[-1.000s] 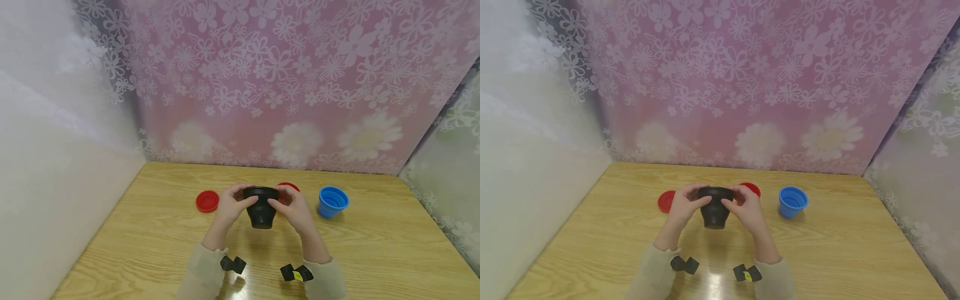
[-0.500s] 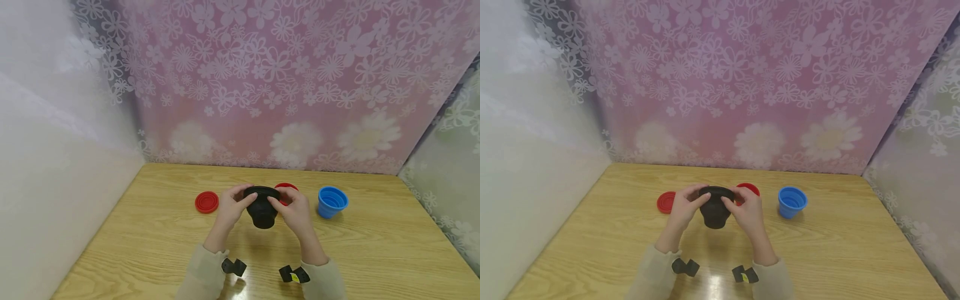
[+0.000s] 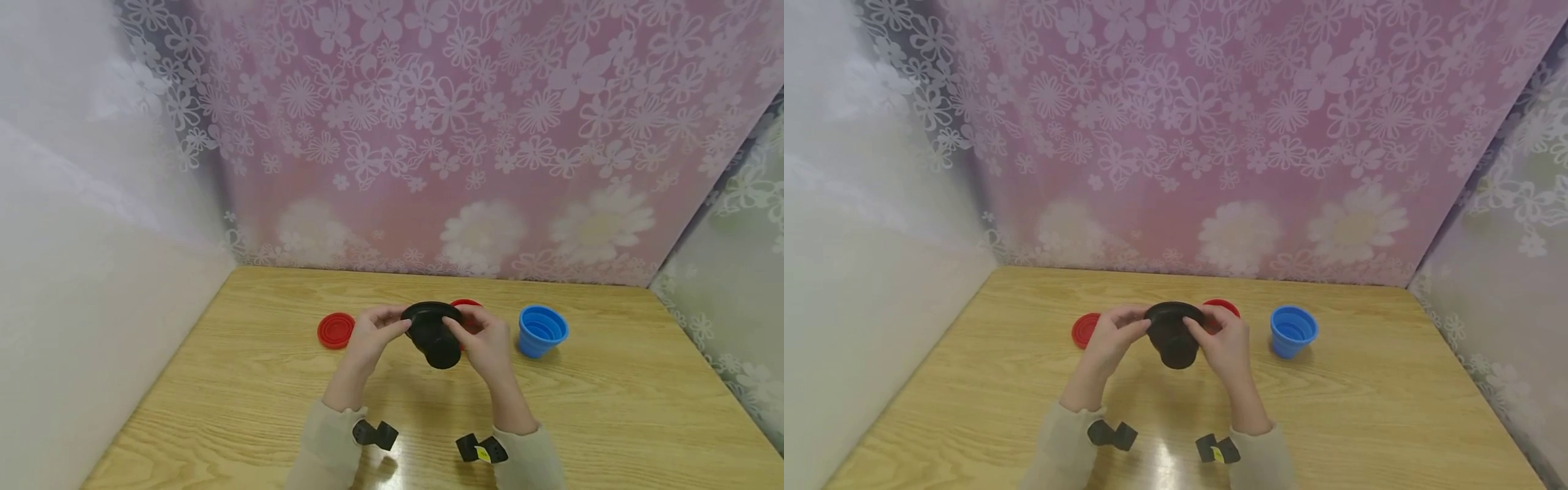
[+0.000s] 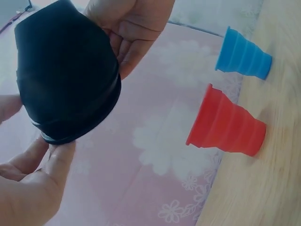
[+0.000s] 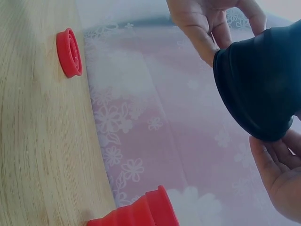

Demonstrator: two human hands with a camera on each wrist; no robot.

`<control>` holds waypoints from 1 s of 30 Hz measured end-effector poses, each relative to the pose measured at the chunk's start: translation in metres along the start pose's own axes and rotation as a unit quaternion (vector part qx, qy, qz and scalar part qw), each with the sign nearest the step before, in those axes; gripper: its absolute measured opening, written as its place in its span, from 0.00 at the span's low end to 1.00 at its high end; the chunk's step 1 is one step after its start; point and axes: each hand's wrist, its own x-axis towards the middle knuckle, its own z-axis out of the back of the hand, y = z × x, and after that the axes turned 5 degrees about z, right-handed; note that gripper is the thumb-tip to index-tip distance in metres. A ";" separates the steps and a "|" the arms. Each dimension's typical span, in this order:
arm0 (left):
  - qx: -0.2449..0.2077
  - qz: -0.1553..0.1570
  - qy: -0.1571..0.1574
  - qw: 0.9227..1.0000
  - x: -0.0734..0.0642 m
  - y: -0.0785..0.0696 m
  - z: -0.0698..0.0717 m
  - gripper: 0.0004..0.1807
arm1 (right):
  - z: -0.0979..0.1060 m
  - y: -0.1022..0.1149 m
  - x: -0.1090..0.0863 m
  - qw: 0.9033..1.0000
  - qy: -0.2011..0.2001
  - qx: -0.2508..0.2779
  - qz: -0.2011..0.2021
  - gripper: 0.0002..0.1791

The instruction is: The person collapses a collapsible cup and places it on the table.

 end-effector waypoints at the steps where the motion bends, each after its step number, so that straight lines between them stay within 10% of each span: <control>1: 0.004 0.001 0.006 1.000 0.000 0.000 0.000 0.13 | 0.000 0.000 0.000 1.000 0.000 -0.002 0.002 0.10; 30: 0.070 -0.055 -0.051 0.995 -0.009 -0.020 -0.018 0.10 | -0.003 0.004 0.001 0.997 -0.011 -0.023 -0.076 0.09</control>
